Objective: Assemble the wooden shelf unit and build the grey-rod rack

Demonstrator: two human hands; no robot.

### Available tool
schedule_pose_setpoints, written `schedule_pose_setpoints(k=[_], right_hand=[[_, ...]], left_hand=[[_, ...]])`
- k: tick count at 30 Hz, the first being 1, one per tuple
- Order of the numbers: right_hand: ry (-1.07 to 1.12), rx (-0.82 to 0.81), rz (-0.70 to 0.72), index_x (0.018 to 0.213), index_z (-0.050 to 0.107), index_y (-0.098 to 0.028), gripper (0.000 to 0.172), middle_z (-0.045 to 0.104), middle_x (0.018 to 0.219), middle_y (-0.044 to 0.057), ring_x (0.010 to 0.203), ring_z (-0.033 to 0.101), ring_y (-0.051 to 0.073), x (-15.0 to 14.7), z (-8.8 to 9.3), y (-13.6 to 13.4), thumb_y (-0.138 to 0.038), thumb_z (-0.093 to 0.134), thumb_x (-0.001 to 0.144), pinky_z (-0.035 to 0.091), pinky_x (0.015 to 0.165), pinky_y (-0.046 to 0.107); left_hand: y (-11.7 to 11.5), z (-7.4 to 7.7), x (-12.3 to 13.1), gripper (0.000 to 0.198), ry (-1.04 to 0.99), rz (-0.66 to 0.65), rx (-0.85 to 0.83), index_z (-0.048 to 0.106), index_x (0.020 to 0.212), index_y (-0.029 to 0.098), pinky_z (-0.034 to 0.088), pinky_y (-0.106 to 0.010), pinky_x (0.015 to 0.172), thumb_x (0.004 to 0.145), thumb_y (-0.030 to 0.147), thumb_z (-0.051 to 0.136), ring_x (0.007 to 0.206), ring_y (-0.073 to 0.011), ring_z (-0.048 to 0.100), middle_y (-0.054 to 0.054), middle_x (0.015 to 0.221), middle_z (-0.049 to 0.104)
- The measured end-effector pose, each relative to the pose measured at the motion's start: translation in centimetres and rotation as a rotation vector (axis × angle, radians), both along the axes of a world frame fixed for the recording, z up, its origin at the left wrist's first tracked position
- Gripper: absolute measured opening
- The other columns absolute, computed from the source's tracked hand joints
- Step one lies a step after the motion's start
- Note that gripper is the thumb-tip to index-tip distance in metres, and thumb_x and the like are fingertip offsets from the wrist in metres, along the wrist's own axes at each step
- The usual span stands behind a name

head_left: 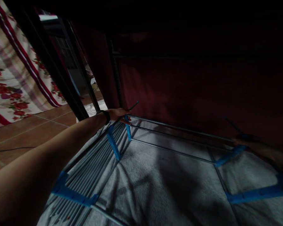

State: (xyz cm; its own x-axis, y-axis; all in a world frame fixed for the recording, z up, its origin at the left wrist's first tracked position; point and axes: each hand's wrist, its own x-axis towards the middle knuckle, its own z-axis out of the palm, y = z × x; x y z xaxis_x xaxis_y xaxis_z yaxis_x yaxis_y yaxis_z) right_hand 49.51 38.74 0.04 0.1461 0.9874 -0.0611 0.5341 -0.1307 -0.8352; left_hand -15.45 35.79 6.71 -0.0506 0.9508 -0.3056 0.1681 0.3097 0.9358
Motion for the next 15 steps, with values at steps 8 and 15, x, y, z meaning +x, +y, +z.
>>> schedule_pose_setpoints(k=[8,15], right_hand=[[0.085,-0.15,0.009,0.085,0.068,-0.023,0.04,0.072,0.072,0.003,0.068,0.065,0.023,0.81,-0.34,0.59,-0.049,0.083,0.058,0.052,0.058,0.029],[0.073,-0.156,0.027,0.083,0.069,-0.025,0.035,0.074,0.074,0.007,0.07,0.068,0.028,1.11,-0.49,0.88,-0.048,0.081,0.06,0.055,0.06,0.034]], left_hand=[[0.75,-0.74,-0.25,0.03,0.045,0.023,-0.019,0.07,0.095,0.017,0.058,-0.041,0.083,0.069,0.024,0.081,0.086,-0.0214,0.065,-0.008,0.089,0.07],[0.59,-0.55,-0.05,0.038,0.024,0.031,-0.023,0.067,0.099,0.015,0.058,-0.043,0.086,0.063,0.018,0.083,0.088,-0.0213,0.065,-0.01,0.092,0.07]])
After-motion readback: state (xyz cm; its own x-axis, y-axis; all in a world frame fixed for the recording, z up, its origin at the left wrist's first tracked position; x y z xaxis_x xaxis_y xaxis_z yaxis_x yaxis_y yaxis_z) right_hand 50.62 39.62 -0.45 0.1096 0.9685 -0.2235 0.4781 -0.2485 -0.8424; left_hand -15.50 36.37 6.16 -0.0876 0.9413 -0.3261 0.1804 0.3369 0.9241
